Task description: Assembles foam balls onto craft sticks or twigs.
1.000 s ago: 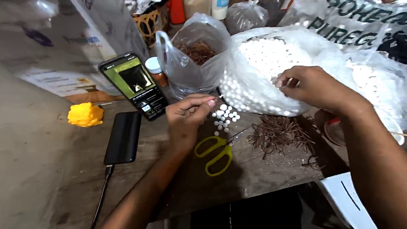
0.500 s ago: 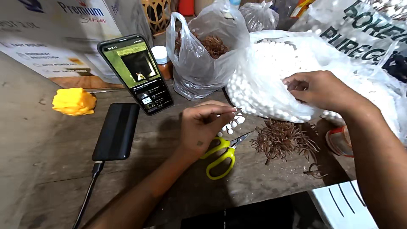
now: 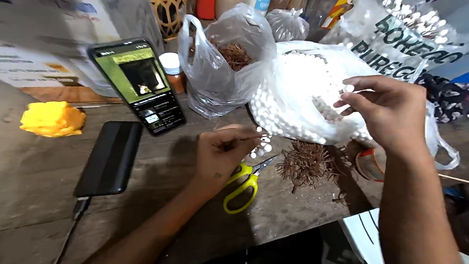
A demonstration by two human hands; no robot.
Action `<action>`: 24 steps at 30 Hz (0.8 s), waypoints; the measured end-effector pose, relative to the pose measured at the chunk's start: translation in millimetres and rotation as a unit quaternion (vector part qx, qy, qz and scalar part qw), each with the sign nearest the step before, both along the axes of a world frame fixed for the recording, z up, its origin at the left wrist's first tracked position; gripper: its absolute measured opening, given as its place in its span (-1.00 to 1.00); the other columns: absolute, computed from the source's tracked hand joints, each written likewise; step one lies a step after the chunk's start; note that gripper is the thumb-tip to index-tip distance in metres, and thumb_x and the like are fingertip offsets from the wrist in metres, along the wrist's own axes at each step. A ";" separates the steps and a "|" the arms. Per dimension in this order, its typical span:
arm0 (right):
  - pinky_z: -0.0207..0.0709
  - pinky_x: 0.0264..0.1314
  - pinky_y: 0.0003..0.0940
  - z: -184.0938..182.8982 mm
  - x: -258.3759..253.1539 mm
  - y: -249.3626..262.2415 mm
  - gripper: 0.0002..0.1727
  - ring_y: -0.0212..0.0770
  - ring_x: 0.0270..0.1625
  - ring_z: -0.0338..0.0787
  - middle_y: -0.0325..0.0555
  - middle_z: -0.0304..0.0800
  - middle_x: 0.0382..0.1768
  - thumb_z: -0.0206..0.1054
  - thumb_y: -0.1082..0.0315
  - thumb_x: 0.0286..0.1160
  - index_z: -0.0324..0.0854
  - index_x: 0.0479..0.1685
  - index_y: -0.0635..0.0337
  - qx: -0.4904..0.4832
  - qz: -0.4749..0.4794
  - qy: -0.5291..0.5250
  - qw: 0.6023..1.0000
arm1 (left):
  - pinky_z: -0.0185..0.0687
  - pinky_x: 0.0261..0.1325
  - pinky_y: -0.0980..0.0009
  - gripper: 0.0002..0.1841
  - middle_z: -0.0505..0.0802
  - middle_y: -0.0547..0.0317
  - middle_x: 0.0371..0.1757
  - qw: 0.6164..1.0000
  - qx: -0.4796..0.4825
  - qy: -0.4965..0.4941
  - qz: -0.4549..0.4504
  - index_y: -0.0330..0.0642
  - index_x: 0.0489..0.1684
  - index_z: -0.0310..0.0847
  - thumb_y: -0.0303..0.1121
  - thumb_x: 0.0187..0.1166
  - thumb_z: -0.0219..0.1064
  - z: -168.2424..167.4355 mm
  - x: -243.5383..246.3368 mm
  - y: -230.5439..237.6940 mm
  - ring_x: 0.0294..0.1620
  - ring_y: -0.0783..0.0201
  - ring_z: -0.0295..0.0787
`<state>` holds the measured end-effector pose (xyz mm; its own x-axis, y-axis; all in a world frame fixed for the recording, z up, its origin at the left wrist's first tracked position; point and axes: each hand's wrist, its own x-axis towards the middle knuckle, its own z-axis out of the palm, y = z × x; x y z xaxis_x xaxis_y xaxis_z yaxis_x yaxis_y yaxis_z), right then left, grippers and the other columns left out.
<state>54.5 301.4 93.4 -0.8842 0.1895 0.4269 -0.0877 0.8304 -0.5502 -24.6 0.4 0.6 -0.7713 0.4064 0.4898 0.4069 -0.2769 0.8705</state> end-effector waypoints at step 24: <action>0.51 -0.55 -0.74 -65.6 47.4 -92.5 -0.82 -0.56 -0.48 0.68 -0.28 0.79 -0.20 0.35 0.28 0.63 0.71 0.08 0.09 -0.688 0.295 -0.012 0.663 | 0.53 -0.40 0.81 -0.89 0.93 0.46 -0.16 0.999 0.022 -0.007 -0.026 -0.09 -0.18 0.91 -0.44 0.53 0.45 -7.2 7.9 3.3 -0.41 0.75 0.65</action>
<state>102.0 208.9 27.8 -0.9812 0.0017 0.1931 -0.1504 -0.6346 -0.7581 -16.7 3.7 -6.6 -0.7561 0.4242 0.4984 0.3795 -0.3363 0.8619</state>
